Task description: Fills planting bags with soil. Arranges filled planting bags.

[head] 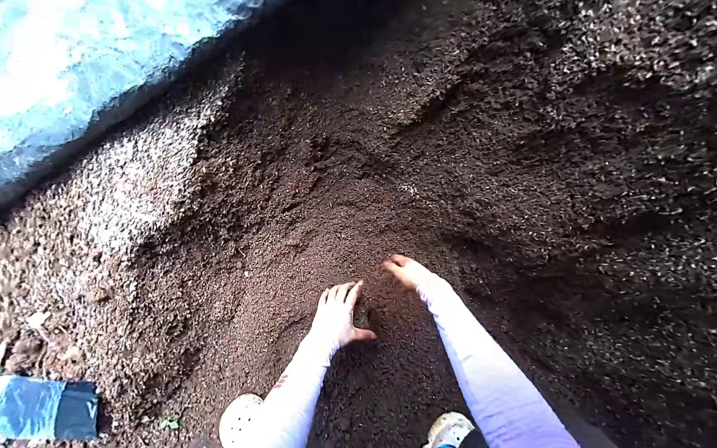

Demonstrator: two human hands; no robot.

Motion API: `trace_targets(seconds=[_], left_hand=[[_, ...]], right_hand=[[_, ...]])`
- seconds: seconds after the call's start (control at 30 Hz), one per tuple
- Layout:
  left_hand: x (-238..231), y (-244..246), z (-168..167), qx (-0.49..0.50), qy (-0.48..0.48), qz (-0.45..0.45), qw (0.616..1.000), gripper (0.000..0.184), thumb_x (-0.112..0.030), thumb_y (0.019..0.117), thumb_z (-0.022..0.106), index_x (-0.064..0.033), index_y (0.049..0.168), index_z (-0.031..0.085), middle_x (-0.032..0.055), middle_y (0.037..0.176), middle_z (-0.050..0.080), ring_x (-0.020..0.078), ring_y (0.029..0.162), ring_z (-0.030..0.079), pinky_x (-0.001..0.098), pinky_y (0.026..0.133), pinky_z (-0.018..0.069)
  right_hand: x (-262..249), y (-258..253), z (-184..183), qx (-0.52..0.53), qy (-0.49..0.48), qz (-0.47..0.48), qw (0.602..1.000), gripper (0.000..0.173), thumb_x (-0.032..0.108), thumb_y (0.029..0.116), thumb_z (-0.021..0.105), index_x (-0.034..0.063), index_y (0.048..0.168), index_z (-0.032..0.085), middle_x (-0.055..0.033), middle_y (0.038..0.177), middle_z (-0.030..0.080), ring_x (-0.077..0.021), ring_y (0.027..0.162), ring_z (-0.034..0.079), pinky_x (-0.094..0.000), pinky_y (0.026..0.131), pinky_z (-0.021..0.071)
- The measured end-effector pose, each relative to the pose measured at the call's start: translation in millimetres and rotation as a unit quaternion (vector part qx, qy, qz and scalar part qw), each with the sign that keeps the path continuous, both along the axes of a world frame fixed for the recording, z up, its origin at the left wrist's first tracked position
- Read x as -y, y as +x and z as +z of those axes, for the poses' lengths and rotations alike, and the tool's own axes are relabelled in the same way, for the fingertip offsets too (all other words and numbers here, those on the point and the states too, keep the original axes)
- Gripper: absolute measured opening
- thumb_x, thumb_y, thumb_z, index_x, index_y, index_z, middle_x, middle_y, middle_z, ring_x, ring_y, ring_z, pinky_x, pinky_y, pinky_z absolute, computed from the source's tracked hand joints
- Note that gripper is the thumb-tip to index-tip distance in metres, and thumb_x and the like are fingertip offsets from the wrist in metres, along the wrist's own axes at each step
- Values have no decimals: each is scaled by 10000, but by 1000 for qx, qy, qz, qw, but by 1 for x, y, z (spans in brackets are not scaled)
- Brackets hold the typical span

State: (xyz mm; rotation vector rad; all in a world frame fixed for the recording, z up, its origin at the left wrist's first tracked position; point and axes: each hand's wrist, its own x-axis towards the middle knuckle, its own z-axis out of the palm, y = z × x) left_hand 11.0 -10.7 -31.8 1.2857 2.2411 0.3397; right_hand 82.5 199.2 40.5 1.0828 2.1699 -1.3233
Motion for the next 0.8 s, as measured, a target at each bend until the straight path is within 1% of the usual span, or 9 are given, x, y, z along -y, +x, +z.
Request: trace_targets(seconds=[0.13,0.23,0.33,0.43,0.53,0.6,0.67,0.73,0.8], left_hand=[[-5,-8,-4,-15,103,-18,994,502,-495,951,682,-132,1298,708,116,1399,636,332,1376,526,509,1169,385],[6,-11,-2,-56,252,57,964,237,-262,1003,634,-108,1095,789,86,1186,745,284,1193,668,489,1078,491],[22,-15,8,-47,293,180,938,251,-164,992,578,-37,1121,753,122,1212,725,280,1201,653,480,1087,475],[37,-19,8,44,224,332,915,301,-154,1043,539,23,1254,662,187,1233,685,261,1161,659,431,1048,507],[45,-18,6,161,129,415,886,351,-257,1109,465,22,1269,607,182,1119,720,256,1015,716,461,942,551],[50,-9,4,223,100,425,872,403,-292,1128,412,41,1266,593,181,1081,718,242,962,717,430,910,556],[52,2,7,267,63,417,867,461,-341,1135,371,43,1279,582,182,1075,712,245,950,712,425,895,556],[55,12,11,295,19,407,864,528,-432,1122,370,18,1321,560,173,1068,709,255,942,704,440,868,552],[56,16,10,313,-21,395,864,610,-528,1088,411,-8,1382,533,179,1096,714,281,976,709,473,900,555]], right_hand=[[-71,53,-88,81,223,-55,970,491,243,1050,521,130,1527,493,-223,1604,391,-459,1484,345,-687,1144,329],[-78,94,-138,140,231,-55,961,610,68,969,622,197,1546,474,-194,1696,210,-530,1532,162,-773,1108,295],[-66,99,-139,121,175,-63,975,569,31,948,652,132,1495,533,-250,1661,255,-537,1493,263,-679,1140,356],[-53,79,-111,-24,1,-114,993,486,120,959,704,16,1411,559,-255,1473,514,-374,1360,517,-523,1126,431],[-13,54,-73,-187,-224,-192,937,420,37,974,568,38,1388,500,-160,1184,618,-217,916,637,-393,775,553],[14,43,-50,-226,-286,-135,922,460,3,945,570,53,1393,478,-120,1163,613,-174,839,624,-356,690,541],[33,33,-32,-216,-242,5,946,489,-47,902,604,23,1377,514,-141,1263,617,-194,1000,640,-380,817,554],[46,20,-13,-159,-149,177,960,585,-90,899,617,37,1459,500,-172,1465,548,-266,1323,556,-461,1111,451],[54,12,4,-112,-41,262,958,666,-75,900,625,120,1520,483,-179,1540,492,-334,1416,486,-539,1171,384]])
